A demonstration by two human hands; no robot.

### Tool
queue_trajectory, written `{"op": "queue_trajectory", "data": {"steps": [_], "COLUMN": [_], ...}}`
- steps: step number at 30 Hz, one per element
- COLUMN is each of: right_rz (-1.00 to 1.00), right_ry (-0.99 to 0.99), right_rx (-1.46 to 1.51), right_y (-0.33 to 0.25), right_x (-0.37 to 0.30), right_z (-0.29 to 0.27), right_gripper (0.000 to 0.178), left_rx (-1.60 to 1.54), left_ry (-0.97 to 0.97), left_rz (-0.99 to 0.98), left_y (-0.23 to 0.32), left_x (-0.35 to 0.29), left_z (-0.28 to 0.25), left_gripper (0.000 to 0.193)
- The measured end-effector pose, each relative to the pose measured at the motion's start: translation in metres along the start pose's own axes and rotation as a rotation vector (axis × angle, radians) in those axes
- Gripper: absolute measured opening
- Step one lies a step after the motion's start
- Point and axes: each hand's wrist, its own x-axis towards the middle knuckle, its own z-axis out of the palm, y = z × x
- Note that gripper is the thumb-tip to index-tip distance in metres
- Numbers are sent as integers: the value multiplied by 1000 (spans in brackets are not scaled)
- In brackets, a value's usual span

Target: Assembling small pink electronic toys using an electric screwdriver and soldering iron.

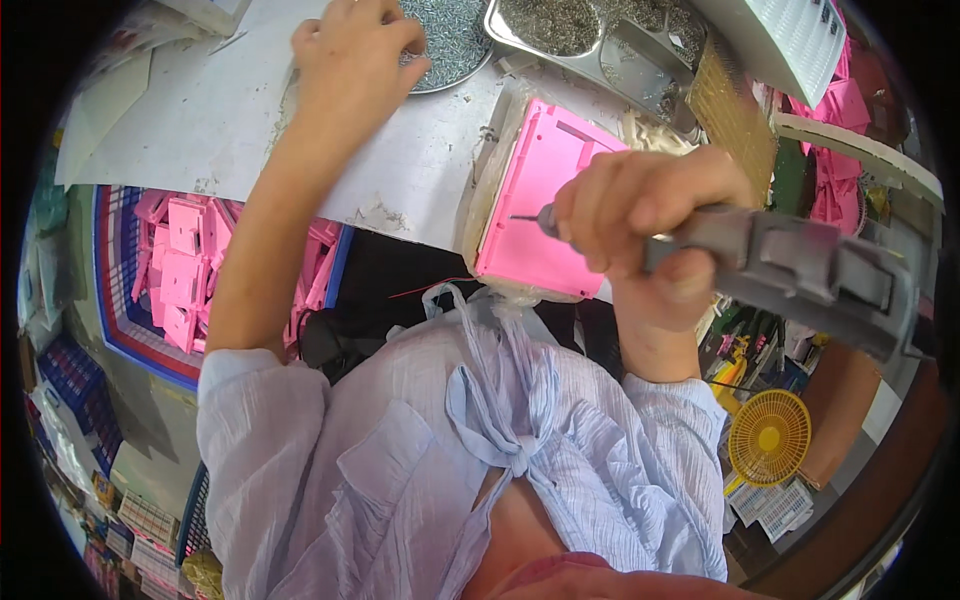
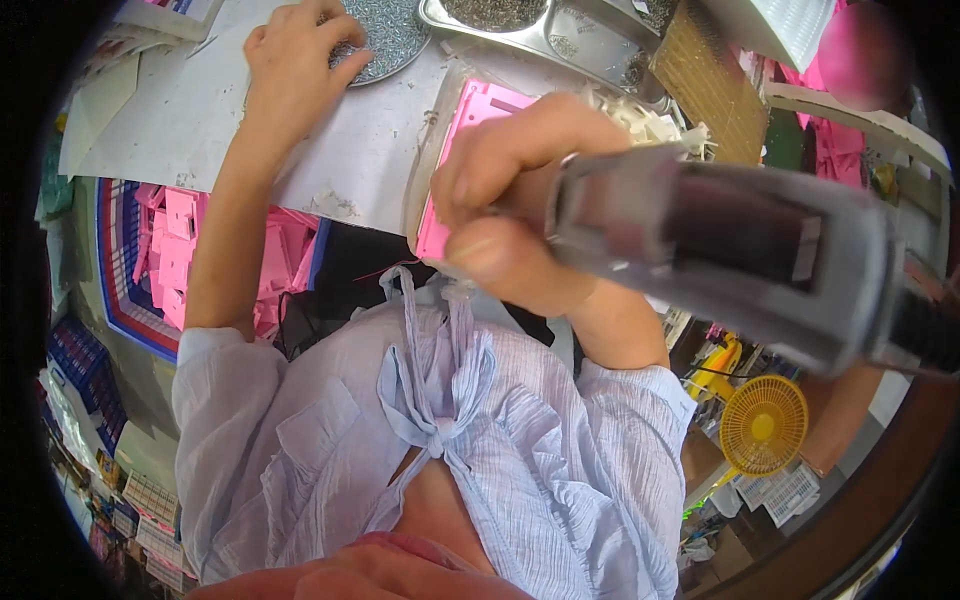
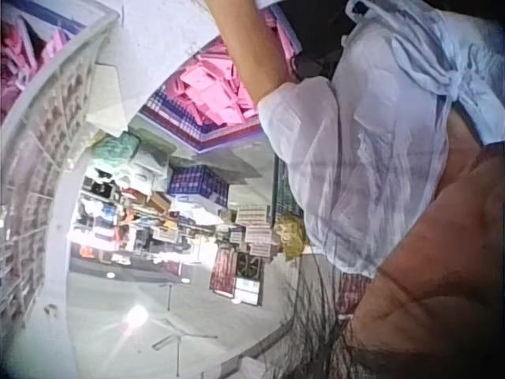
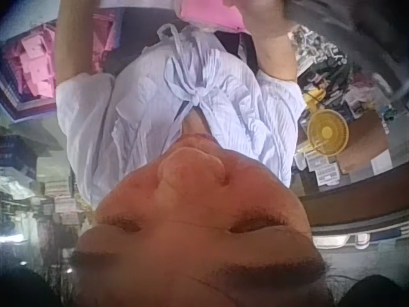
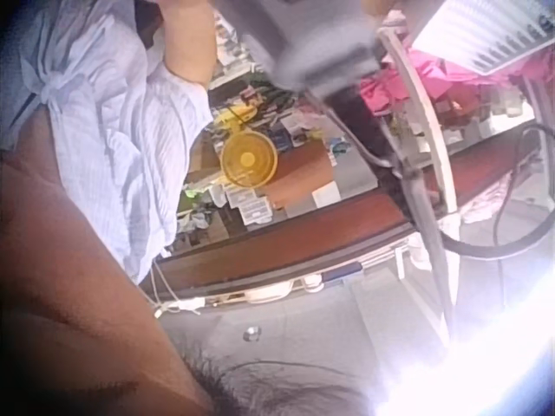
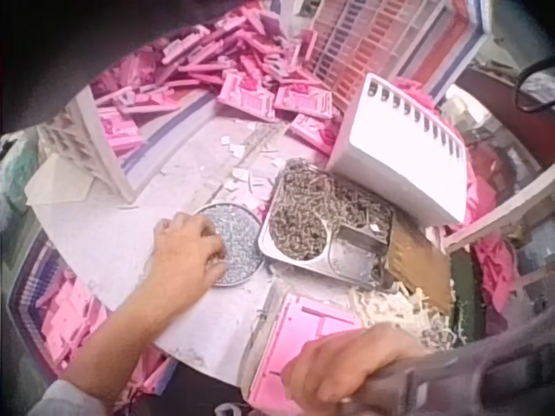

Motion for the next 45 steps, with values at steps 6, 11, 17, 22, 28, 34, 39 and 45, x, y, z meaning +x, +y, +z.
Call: {"op": "queue_trajectory", "data": {"steps": [6,11,17,22,28,34,39,45], "right_rz": [130,169,92,-134,-182,-130,-76,-105], "right_ry": [22,-148,-173,-222,-248,-183,-116,-156], "right_rx": [-78,-451,-387,-93,-96,-107,-122,-233], "right_y": [12,4,8,-11,-10,-10,-4,24], "right_x": [-19,-15,-9,4,-2,-12,-33,-47], "right_z": [2,10,6,-9,-5,4,13,23], "right_gripper": [30,28,34,47,49,49,47,30], "left_rx": [-90,65,-287,-622,-781,-713,-781,-748], "left_ry": [-27,-136,-248,-173,-128,-161,-326,-487], "left_rz": [-77,-54,108,176,157,201,327,311], "left_y": [0,-18,6,59,70,69,65,64], "left_x": [3,7,-11,-65,-75,-81,-72,-85], "left_z": [14,26,-15,-38,-41,-41,-57,-50], "left_gripper": [16,18,17,15,20,26,49,63]}}
